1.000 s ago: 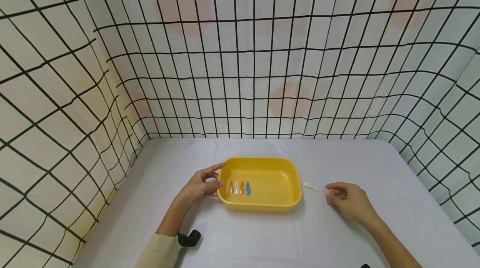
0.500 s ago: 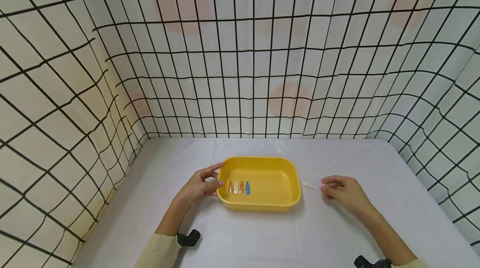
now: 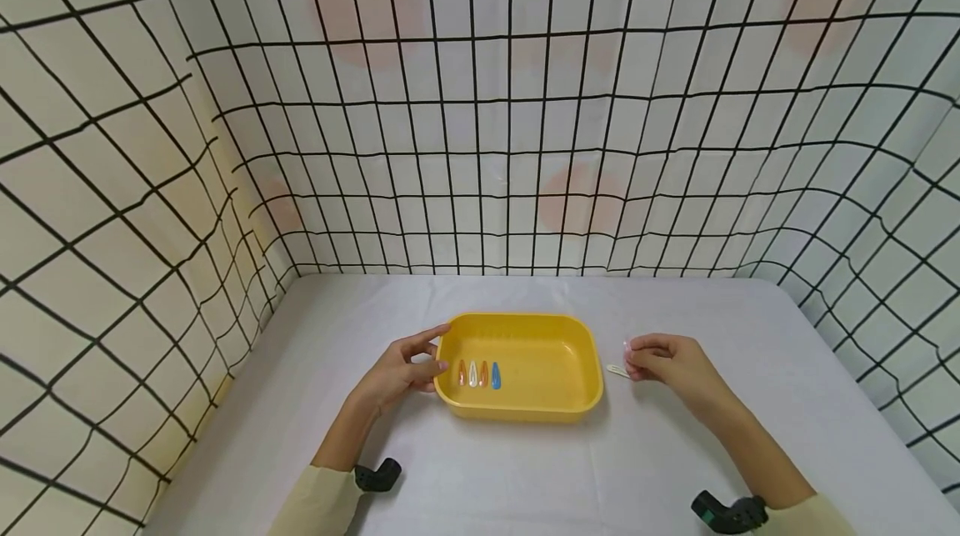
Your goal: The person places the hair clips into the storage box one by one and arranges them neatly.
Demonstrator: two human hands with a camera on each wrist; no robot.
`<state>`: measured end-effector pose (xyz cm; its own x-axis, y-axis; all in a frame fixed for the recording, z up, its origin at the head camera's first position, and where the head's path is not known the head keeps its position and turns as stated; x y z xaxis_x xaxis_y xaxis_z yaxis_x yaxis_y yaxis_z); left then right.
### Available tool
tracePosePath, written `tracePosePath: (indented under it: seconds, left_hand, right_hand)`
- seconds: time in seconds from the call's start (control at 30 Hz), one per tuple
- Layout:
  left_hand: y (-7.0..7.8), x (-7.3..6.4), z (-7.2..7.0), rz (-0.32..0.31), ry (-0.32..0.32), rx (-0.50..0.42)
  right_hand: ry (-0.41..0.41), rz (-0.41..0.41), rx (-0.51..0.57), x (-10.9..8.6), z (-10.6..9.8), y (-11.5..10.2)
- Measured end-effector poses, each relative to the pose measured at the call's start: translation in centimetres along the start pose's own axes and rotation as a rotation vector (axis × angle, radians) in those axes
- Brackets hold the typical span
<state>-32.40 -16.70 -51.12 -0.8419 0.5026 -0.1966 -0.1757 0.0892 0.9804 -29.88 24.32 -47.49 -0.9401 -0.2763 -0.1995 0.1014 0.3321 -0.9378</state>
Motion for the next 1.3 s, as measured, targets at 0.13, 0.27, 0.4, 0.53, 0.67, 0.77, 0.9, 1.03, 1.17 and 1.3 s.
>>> tracePosePath:
  seconds: [0.13,0.27,0.4,0.53,0.67,0.77,0.9,1.03,1.17,1.3]
  left_hand:
    - [-0.1,0.0,0.0,-0.004,-0.003,0.002]
    - [-0.2,0.1,0.0,0.0,-0.014,-0.002]
    - [-0.2,0.1,0.0,0.01,-0.02,0.002]
    - [-0.1,0.0,0.1,0.009,-0.015,0.004]
    - [0.0,-0.1,0.2,0.002,-0.008,0.008]
    - [0.0,-0.1,0.2,0.0,-0.005,0.012]
    - [-0.1,0.0,0.2,0.002,-0.006,0.009]
    - [-0.1,0.1,0.2,0.008,-0.004,0.013]
    - [-0.1,0.1,0.1,0.005,0.001,0.015]
    - [-0.1,0.1,0.0,0.001,0.002,0.012]
  right_hand:
    - [-0.022,-0.011,0.054,0.6,0.7,-0.9]
    - [-0.048,-0.029,0.087,1.2,1.7,-1.7]
    - [-0.073,-0.041,0.102,1.9,2.7,-2.5]
    - [-0.1,-0.051,0.11,2.5,3.7,-3.2]
    - [-0.122,-0.063,0.11,3.0,4.7,-3.6]
    - [-0.134,-0.065,0.111,3.4,5.5,-3.8]
    - [-0.147,-0.064,0.114,4.0,6.5,-4.0]
    - [-0.163,-0.071,0.124,4.7,7.5,-4.3]
    - [-0.167,-0.07,0.106,5.3,8.4,-4.6]
    - [-0.159,-0.061,0.08,5.8,9.2,-4.9]
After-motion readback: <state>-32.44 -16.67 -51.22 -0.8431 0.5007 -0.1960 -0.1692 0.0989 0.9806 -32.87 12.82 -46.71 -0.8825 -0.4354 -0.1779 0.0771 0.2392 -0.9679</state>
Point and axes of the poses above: each hand's wrist, its own x-axis towards the middle knuckle, its own z-axis out of the palm, y = z × x, the point moved 8 cm from there along x, towards the middle knuckle, and after that the axes turned 11 degrees about -y, right-handed, at the moved point
